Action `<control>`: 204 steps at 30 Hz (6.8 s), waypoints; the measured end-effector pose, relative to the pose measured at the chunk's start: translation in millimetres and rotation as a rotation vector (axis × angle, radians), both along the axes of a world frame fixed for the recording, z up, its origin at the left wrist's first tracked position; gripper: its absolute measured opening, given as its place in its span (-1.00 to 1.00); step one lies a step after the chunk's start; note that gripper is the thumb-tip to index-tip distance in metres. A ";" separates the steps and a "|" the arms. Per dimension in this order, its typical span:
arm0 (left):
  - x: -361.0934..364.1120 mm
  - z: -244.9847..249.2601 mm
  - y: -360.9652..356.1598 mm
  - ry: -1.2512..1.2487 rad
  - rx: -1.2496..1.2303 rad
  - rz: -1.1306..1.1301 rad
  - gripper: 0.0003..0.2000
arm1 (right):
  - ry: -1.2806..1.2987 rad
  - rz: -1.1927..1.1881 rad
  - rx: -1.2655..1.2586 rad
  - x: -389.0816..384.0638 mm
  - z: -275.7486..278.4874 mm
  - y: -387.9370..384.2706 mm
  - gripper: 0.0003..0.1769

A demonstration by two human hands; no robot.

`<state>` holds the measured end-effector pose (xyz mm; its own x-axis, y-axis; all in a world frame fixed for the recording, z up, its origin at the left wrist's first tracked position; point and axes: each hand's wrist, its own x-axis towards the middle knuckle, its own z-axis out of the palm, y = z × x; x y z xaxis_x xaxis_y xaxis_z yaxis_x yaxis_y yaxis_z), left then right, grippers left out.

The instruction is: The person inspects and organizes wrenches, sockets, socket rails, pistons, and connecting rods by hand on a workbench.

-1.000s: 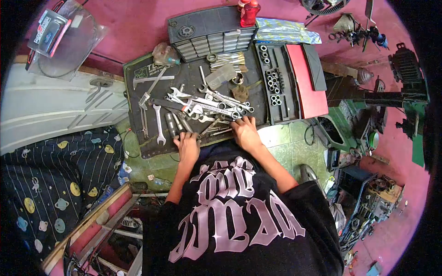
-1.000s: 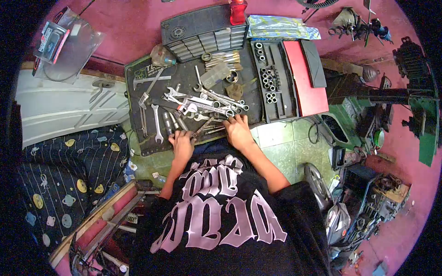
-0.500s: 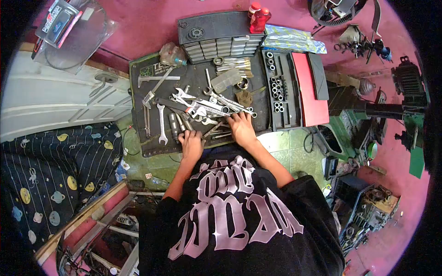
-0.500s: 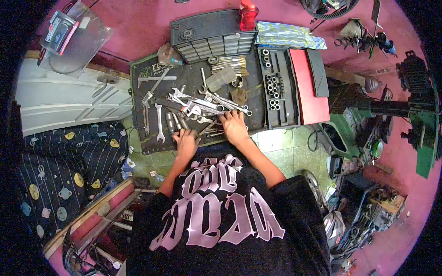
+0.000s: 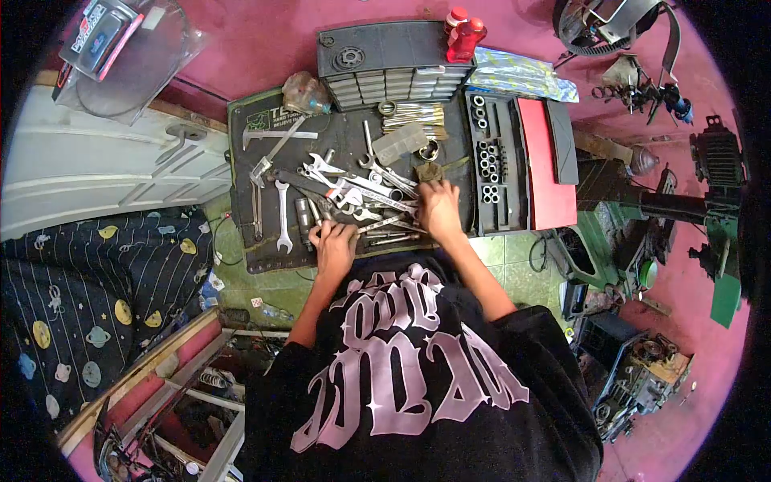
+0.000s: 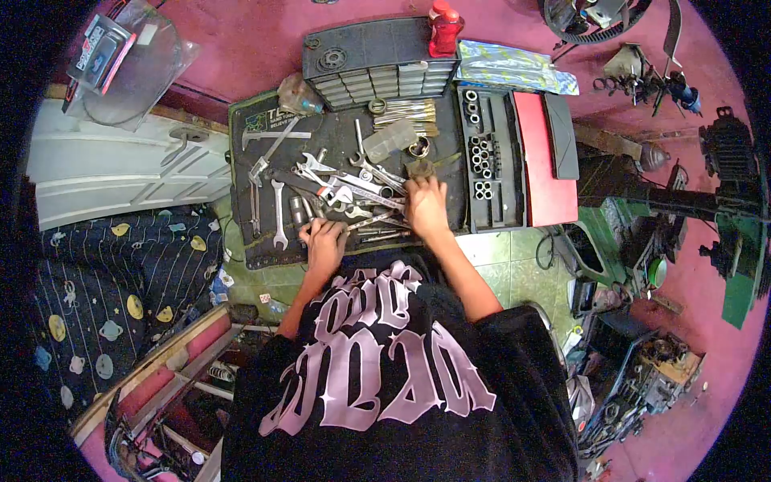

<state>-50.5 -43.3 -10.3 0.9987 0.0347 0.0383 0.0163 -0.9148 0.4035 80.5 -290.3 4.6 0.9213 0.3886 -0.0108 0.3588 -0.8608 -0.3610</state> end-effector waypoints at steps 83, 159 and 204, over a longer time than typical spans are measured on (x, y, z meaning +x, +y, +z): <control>75.1 12.2 -68.9 -0.078 -0.141 -0.148 -0.81 | -0.086 0.100 0.129 6.8 -25.3 -21.5 -0.67; 106.2 99.1 -57.3 -0.164 -0.465 -0.165 -0.83 | -0.042 0.102 0.415 6.3 64.0 -12.9 -0.85; 292.3 405.6 0.2 -0.587 -0.648 -0.241 -0.86 | -0.365 0.113 0.929 206.4 428.8 104.6 -0.80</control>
